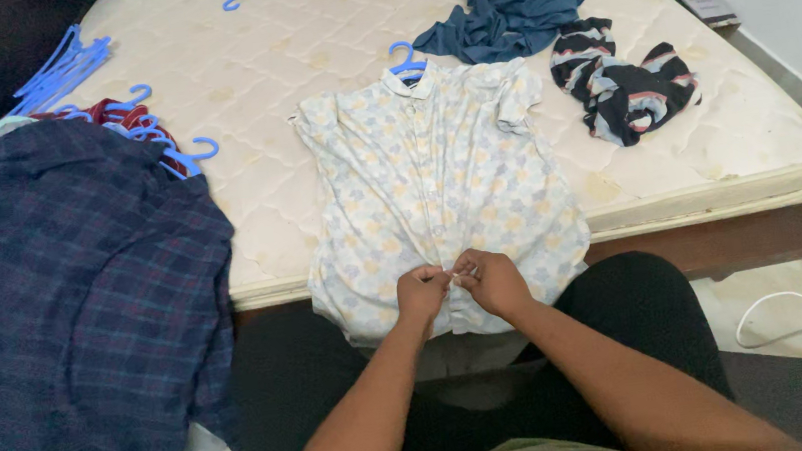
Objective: The person buttons a light-colored patterned shirt and then a blue shirt, both laid out on a mattress. The person uses their hands to fasten the buttons and smooth the fabric.
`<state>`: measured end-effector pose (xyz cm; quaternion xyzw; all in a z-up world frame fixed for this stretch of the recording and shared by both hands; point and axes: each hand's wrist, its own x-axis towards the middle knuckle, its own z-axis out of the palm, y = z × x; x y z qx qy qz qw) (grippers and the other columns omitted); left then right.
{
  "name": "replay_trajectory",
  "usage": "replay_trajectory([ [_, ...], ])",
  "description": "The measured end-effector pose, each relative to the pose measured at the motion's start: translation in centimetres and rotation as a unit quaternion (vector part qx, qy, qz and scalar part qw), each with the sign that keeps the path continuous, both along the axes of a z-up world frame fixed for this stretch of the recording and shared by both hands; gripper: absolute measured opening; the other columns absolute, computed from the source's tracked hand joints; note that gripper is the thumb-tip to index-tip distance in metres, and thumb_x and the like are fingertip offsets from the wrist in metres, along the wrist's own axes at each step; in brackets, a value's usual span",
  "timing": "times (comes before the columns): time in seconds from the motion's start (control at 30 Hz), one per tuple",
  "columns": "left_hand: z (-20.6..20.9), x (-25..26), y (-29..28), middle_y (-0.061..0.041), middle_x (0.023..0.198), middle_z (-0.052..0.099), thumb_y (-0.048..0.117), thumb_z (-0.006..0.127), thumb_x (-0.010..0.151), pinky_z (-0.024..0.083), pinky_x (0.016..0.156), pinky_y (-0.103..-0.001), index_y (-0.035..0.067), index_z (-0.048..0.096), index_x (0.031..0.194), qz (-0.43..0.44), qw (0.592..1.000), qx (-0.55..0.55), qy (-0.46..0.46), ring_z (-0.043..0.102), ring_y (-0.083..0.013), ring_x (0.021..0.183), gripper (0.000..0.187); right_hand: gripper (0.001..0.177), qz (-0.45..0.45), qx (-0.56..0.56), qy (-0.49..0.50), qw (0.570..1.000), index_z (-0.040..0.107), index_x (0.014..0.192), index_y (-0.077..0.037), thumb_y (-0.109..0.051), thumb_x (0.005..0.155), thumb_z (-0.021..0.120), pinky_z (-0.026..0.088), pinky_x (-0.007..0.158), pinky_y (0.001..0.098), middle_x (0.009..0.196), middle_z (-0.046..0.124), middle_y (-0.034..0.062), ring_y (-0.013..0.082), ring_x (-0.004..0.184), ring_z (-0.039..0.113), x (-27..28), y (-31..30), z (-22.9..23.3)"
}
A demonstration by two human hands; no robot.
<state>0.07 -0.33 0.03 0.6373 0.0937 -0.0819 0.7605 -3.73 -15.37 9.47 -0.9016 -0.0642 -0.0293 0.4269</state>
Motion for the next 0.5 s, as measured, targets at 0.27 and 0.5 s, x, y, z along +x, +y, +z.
replay_trajectory([
  [0.27, -1.5, 0.6, -0.9, -0.004, 0.071, 0.068, 0.005, 0.070, 0.086, 0.044, 0.054, -0.025, -0.001, 0.073, 0.088, -0.004, 0.999, -0.036, -0.006, 0.056, -0.0097, 0.058, 0.007, 0.019, -0.022, 0.038, 0.000, 0.999, 0.070, 0.097, -0.005, -0.013, 0.082, 0.079, 0.056, 0.068, 0.0347, 0.084, 0.075, 0.0093, 0.0206, 0.070, 0.071, 0.7, -0.5, -0.9],
  [0.5, -1.2, 0.9, -0.9, -0.005, 0.069, 0.068, 0.009, 0.072, 0.088, 0.045, 0.053, -0.028, -0.002, 0.071, 0.085, -0.033, 0.999, 0.024, -0.019, 0.058, -0.0111, 0.058, 0.011, 0.019, -0.043, -0.009, 0.046, 0.998, 0.070, 0.093, -0.004, -0.015, 0.082, 0.081, 0.054, 0.068, 0.0362, 0.083, 0.074, 0.0094, 0.0224, 0.071, 0.070, 0.9, -0.1, -0.9],
])
